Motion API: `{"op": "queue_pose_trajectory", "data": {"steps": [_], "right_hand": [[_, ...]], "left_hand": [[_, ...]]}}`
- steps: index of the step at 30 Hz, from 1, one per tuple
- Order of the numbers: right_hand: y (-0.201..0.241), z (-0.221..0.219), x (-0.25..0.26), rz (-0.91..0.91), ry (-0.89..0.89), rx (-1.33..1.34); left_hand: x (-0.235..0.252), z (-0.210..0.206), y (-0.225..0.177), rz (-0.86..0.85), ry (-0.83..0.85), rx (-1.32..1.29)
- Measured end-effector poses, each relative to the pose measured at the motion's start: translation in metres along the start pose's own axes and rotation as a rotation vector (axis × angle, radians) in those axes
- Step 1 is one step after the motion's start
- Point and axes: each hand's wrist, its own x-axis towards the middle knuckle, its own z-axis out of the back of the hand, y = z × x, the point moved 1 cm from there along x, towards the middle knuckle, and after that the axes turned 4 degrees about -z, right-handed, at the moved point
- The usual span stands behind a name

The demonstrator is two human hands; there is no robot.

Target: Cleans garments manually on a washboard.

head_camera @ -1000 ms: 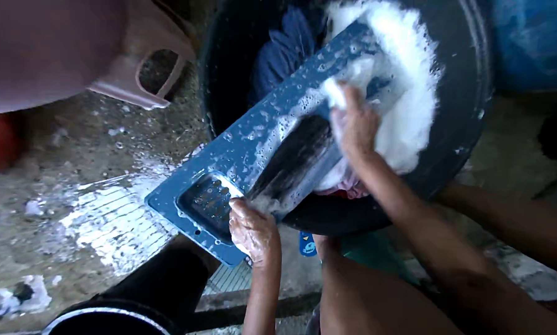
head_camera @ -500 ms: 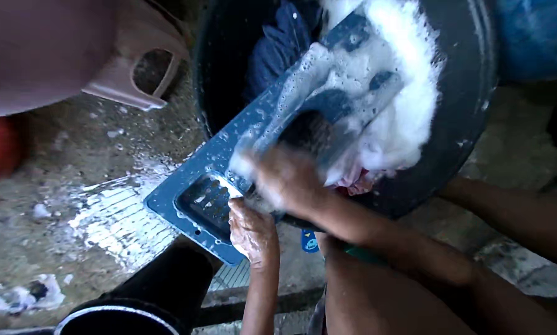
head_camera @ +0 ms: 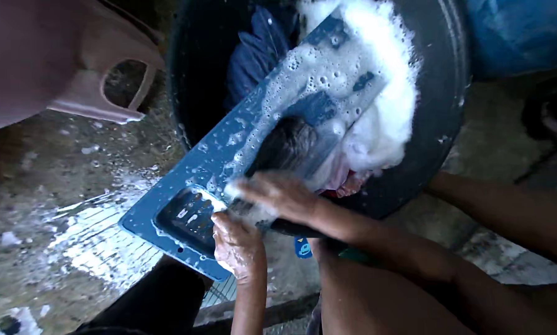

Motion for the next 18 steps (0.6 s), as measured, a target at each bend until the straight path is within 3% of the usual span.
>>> {"op": "queue_pose_trajectory", "data": {"steps": [2, 5, 8, 12, 14, 16, 18], "right_hand": [[-0.063, 0.036, 0.014, -0.247, 0.001, -0.198], [-0.168, 0.117, 0.02, -0.869, 0.002, -0.419], [-0.222, 0.132, -0.018, -1.122, 0.031, -0.475], [-0.234, 0.103, -0.057, -1.169, 0.174, -0.216], [-0.218, 0.118, -0.052, -1.183, -0.067, 0.08], [-0.173, 0.134, -0.039, -1.083, -0.285, 0.466], [-0.114, 0.12, -0.02, -0.845, -0.301, 0.506]], "left_hand": [[-0.001, 0.001, -0.003, 0.023, 0.004, 0.007], [0.002, 0.003, -0.009, 0.064, -0.004, 0.003], [0.003, 0.002, -0.011, 0.105, 0.007, 0.014], [0.003, 0.007, -0.013, 0.127, 0.072, 0.014], [0.005, 0.007, -0.013, 0.127, 0.068, 0.022], [0.005, 0.003, -0.012, 0.132, 0.062, 0.027], [0.006, 0.003, -0.01, 0.127, 0.06, 0.026]]}}
